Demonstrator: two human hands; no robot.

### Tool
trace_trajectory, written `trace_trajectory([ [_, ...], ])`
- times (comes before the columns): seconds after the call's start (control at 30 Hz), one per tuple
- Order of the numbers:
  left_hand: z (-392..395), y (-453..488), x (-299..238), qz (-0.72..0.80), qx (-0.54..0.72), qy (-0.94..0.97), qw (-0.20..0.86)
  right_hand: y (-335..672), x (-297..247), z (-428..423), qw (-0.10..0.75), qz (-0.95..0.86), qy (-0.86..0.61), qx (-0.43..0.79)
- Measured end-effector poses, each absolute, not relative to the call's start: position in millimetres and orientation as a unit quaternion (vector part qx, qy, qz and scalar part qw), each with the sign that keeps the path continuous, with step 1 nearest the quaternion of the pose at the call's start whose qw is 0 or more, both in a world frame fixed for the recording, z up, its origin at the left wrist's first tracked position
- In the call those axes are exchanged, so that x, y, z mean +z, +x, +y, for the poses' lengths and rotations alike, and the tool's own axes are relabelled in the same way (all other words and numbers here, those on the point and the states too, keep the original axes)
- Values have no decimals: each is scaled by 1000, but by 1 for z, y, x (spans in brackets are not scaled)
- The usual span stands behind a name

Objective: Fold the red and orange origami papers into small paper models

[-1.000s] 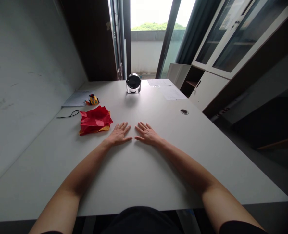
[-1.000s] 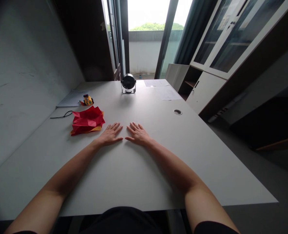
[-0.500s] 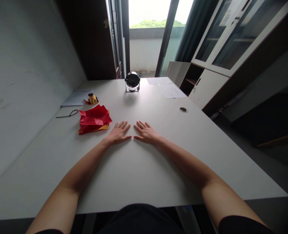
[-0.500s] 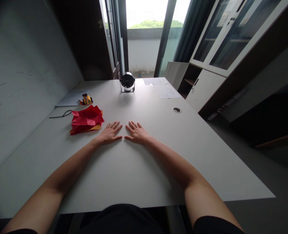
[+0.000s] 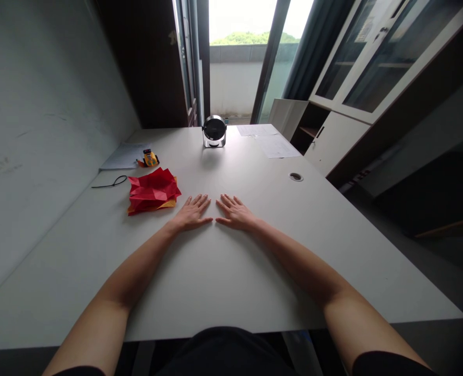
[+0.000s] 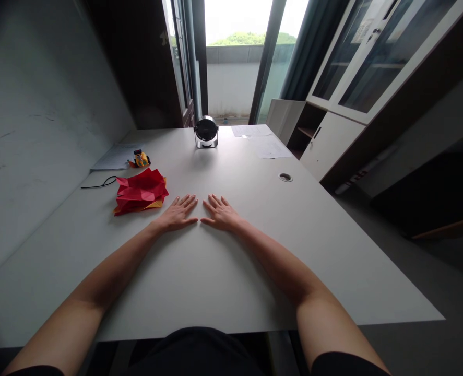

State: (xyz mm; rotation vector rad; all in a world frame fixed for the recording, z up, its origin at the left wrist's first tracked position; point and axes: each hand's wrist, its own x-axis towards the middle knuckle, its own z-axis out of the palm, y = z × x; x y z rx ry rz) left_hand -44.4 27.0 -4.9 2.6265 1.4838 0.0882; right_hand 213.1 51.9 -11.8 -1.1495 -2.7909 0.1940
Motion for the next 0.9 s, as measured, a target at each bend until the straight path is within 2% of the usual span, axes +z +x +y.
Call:
trace_trajectory([
  [0.9, 26, -44, -6, 494, 44, 867, 57, 214, -12, 52, 50, -924, -373, 69],
])
